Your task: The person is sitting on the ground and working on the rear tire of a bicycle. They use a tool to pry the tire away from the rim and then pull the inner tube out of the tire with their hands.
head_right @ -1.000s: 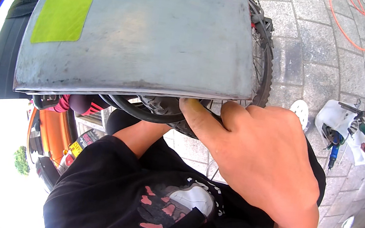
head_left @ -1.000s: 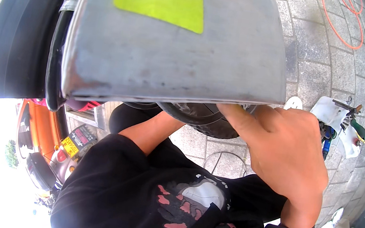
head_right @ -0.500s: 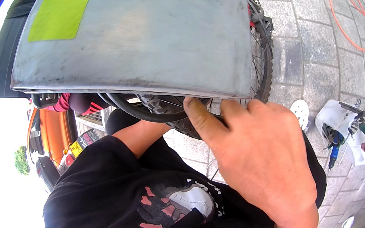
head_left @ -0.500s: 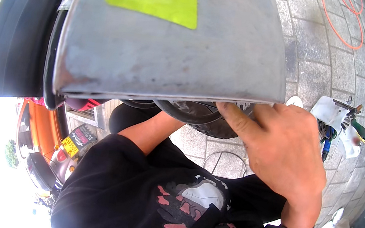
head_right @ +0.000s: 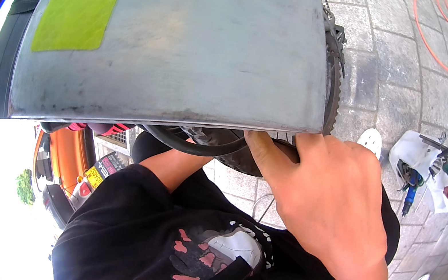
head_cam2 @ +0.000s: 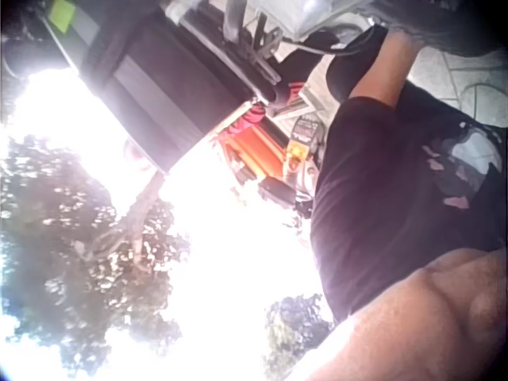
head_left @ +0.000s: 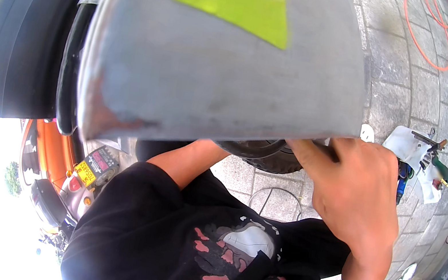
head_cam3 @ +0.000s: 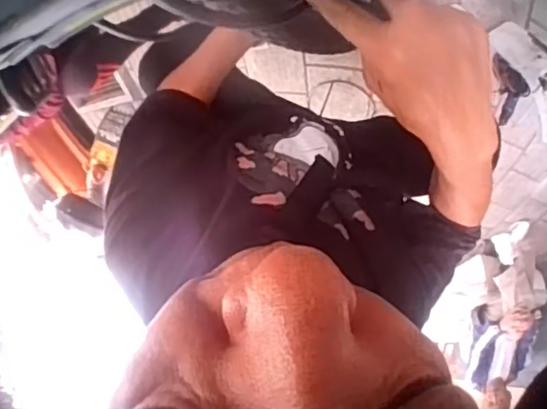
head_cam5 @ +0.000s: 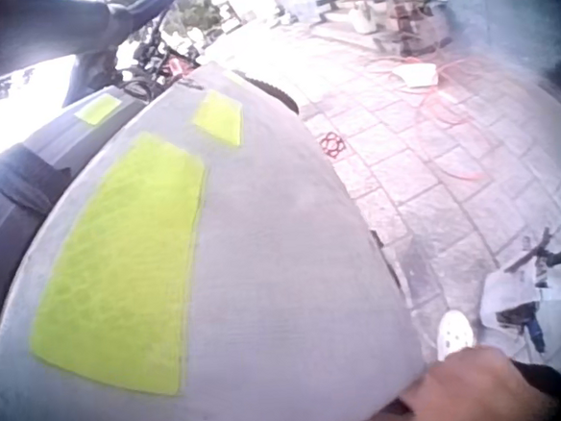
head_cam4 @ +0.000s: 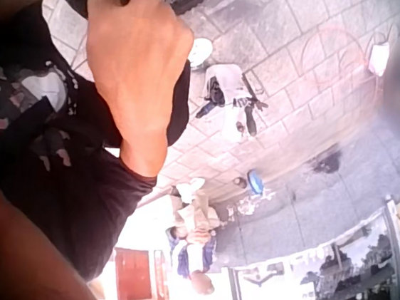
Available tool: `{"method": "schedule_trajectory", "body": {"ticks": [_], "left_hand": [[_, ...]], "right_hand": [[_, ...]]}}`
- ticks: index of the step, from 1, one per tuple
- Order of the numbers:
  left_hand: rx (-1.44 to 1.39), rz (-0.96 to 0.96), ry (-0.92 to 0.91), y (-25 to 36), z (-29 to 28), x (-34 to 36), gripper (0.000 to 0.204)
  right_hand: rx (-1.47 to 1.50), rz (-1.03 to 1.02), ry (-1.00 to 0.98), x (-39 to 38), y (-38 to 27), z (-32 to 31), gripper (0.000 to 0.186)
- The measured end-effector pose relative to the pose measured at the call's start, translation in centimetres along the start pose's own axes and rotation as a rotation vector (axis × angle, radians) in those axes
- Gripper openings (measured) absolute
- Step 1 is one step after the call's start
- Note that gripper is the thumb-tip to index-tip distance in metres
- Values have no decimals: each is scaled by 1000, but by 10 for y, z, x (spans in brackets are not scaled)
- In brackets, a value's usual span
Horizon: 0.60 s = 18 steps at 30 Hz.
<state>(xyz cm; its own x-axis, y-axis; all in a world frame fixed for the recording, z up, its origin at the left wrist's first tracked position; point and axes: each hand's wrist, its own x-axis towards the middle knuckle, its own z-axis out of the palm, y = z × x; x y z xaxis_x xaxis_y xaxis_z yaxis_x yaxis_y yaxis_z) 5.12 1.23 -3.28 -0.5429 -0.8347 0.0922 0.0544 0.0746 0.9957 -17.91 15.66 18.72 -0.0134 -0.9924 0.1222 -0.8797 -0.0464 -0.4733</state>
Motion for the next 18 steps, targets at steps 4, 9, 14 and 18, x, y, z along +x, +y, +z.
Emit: {"method": "schedule_trajectory", "body": {"ticks": [4,9,14,18], "left_hand": [[6,6,2,-1,-2,3,50],[10,6,-15,-3,0,7,50],[21,9,-21,-4,-2,8,51],[18,13,-22,-5,0,8,51]], "right_hand": [[-54,-22,-36,5,-2,-1,48],[-73,-14,-7,6,-4,-2,43],[-62,-42,-38,9,-3,-2,38],[-51,-56,-29,9,2,-1,32]]}}
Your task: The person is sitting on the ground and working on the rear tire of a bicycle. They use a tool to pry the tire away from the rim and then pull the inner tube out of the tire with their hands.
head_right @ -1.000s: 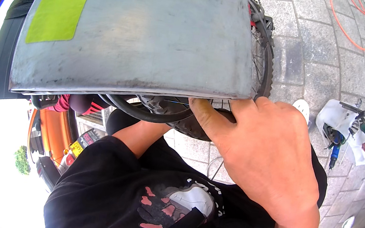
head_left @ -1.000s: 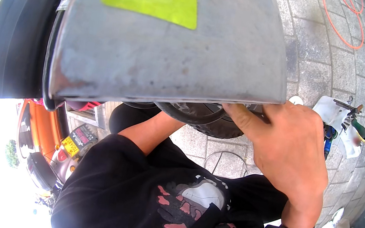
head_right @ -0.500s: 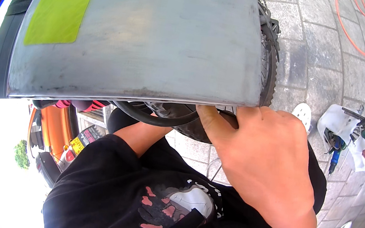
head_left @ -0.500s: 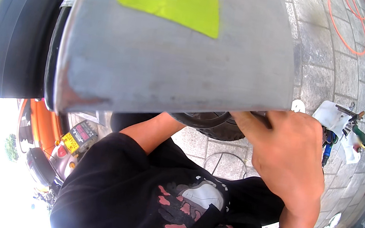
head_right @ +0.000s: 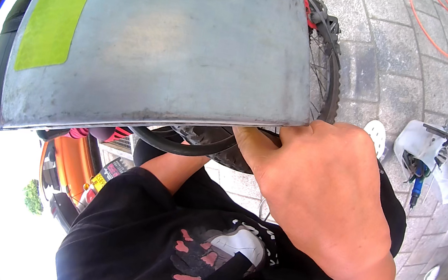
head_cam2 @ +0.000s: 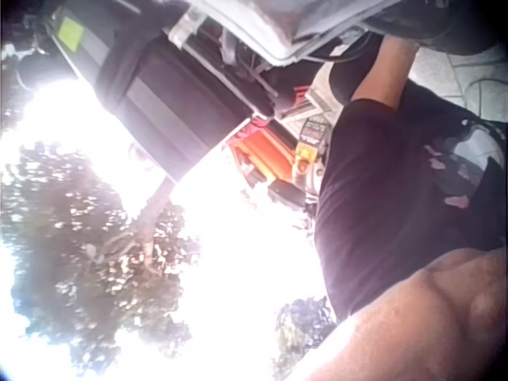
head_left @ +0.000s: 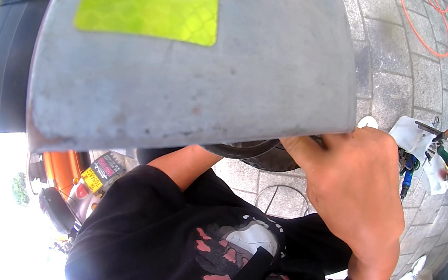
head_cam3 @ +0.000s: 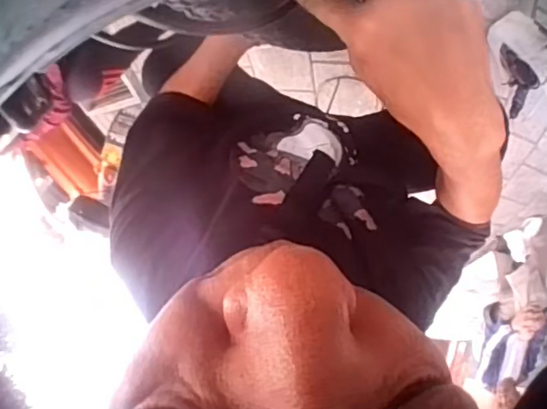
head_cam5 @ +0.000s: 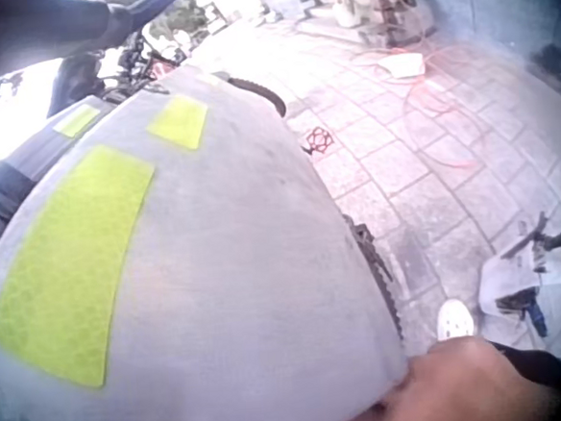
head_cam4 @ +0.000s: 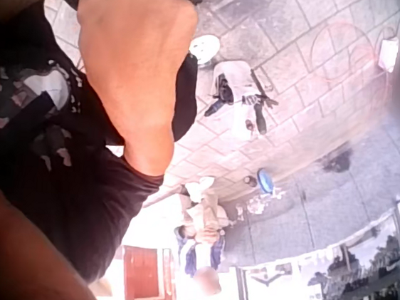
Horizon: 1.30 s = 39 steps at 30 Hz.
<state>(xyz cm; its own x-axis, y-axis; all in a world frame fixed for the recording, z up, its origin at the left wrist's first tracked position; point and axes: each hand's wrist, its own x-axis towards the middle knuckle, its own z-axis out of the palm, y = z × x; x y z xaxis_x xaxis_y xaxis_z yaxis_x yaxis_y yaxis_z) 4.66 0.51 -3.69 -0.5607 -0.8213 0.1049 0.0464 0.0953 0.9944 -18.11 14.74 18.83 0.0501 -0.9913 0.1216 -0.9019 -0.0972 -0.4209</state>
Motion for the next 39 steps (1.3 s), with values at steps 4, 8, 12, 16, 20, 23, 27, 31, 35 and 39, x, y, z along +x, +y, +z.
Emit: {"method": "schedule_trajectory", "body": {"ticks": [4,8,12,16,20,23,27,31,35,39], "left_hand": [[3,3,7,0,2,-2,52],[17,8,13,-1,4,-2,52],[19,15,19,-2,7,-4,53],[21,23,24,-3,9,-3,53],[28,37,21,-5,12,-2,54],[31,47,18,-6,14,-2,54],[54,60,13,-6,12,-4,55],[81,73,26,-2,7,-9,55],[101,77,26,-1,3,-9,56],[127,95,28,-1,-1,-9,56]], "right_hand": [[16,-15,13,1,3,1,31],[24,-6,14,1,2,2,35],[26,0,9,1,2,3,39],[26,-8,3,3,2,2,41],[19,-1,4,4,1,1,41],[17,7,-7,4,-1,1,40],[27,-2,4,3,0,1,40],[22,-10,16,3,-1,1,39],[26,-2,12,4,1,1,38],[20,-12,27,4,0,2,39]]}}
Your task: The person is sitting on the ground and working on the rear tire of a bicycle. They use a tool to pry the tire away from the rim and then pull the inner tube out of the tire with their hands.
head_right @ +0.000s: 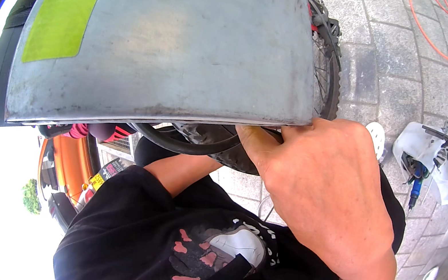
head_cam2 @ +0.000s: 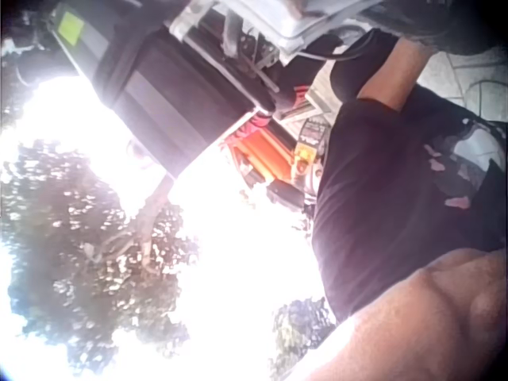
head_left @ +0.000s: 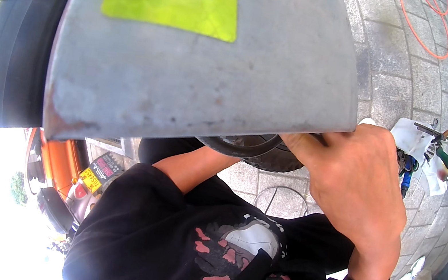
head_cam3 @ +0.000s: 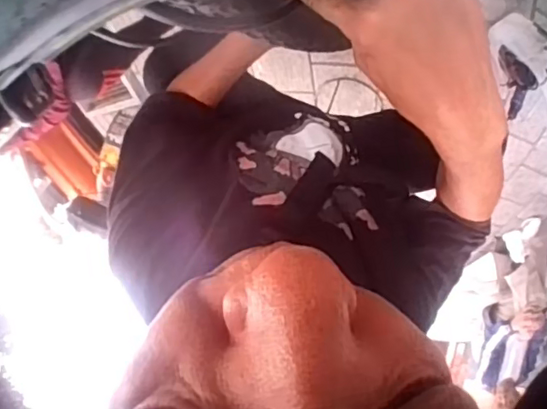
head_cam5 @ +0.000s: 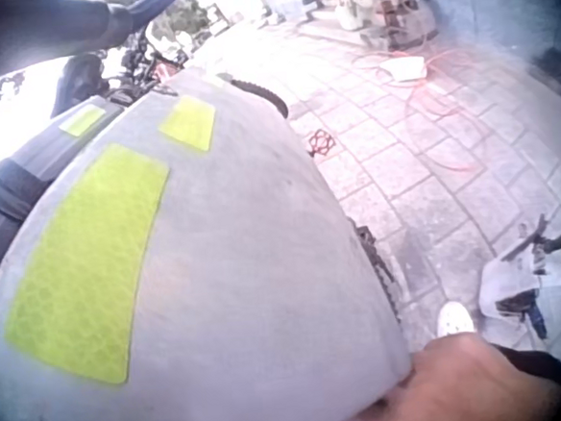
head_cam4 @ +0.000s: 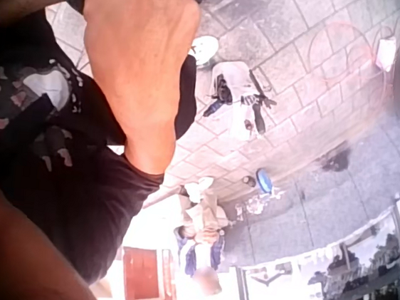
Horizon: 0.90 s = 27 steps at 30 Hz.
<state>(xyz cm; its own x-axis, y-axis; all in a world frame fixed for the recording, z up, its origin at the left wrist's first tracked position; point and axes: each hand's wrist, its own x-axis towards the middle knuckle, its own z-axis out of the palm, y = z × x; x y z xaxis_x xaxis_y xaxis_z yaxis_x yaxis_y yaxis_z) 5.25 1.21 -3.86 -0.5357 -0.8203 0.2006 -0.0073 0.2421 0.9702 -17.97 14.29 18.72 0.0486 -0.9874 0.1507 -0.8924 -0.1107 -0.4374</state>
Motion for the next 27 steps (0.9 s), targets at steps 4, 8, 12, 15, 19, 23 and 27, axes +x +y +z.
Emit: {"method": "schedule_trajectory", "body": {"ticks": [4,8,12,15,19,23,27], "left_hand": [[21,10,-2,0,-3,1,57],[49,30,-15,-1,-7,2,57],[77,53,-27,-4,-8,2,58],[108,85,-30,-7,-9,5,58],[174,123,-30,-6,-9,2,58],[257,175,-36,-9,-6,2,59],[380,238,-33,-8,-6,1,59]], "right_hand": [[2,0,5,1,0,-1,40],[-34,5,-19,1,-2,-2,41],[-27,16,-25,1,-2,-1,42],[-10,19,-20,0,-1,0,42],[-13,12,-16,0,-1,-2,42],[-27,10,-10,-1,0,-1,43],[-16,12,-10,-1,0,-2,43]]}}
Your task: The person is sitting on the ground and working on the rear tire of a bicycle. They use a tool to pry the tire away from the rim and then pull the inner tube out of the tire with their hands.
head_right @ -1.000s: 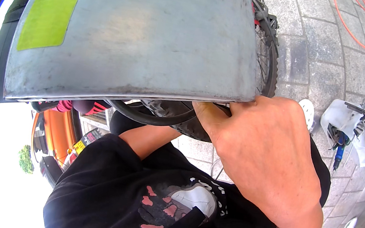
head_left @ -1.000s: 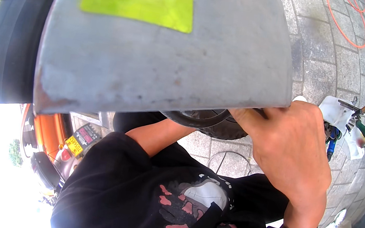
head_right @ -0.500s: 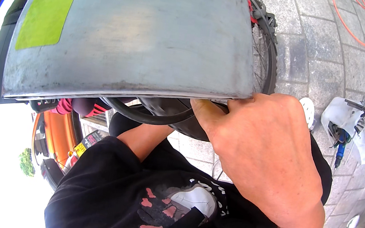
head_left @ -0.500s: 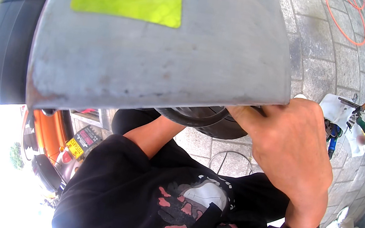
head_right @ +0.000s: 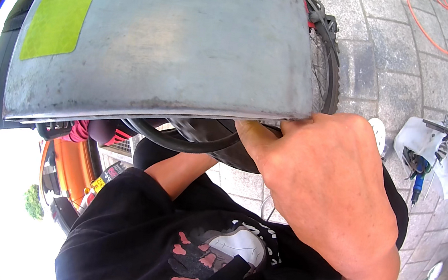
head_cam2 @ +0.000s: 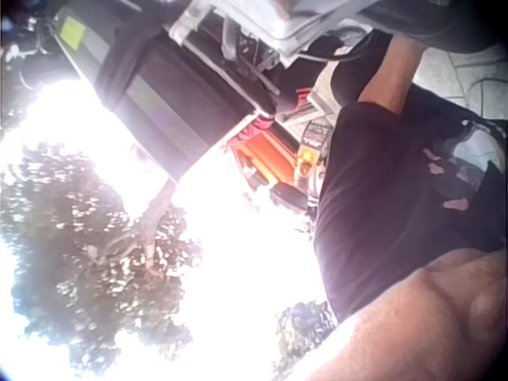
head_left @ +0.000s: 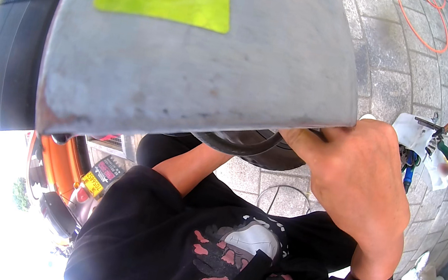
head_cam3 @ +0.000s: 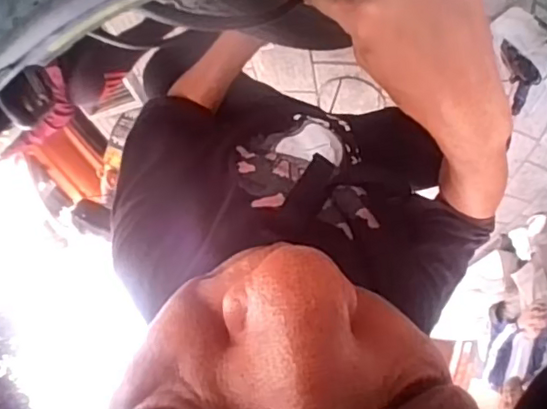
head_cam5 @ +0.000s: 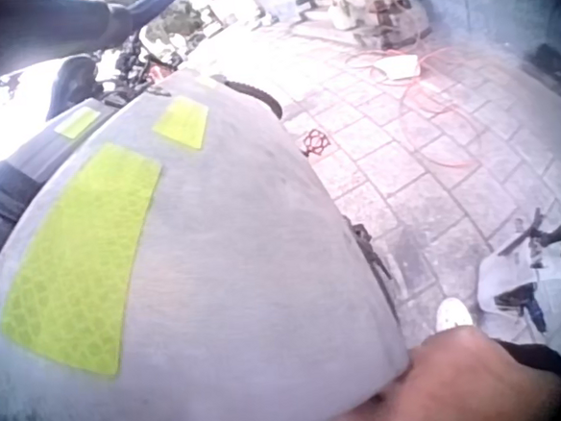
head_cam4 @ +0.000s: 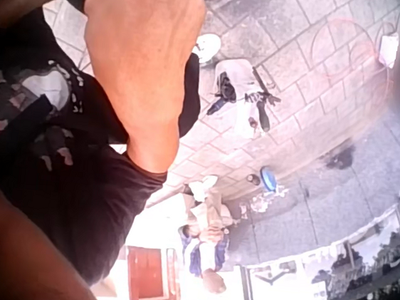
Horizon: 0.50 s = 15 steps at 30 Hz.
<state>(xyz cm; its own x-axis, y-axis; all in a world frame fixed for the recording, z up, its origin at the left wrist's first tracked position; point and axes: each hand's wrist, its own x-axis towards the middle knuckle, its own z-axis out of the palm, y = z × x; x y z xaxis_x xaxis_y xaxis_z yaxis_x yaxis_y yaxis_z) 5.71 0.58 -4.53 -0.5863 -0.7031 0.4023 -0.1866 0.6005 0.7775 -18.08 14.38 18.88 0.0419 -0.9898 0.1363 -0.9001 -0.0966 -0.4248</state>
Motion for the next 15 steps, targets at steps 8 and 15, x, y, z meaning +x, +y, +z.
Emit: {"method": "schedule_trajectory", "body": {"ticks": [8,15], "left_hand": [[295,156,19,0,13,-9,60],[484,252,66,4,30,-18,61]], "right_hand": [[22,5,3,-1,0,0,44],[12,-1,31,0,0,1,45]]}}
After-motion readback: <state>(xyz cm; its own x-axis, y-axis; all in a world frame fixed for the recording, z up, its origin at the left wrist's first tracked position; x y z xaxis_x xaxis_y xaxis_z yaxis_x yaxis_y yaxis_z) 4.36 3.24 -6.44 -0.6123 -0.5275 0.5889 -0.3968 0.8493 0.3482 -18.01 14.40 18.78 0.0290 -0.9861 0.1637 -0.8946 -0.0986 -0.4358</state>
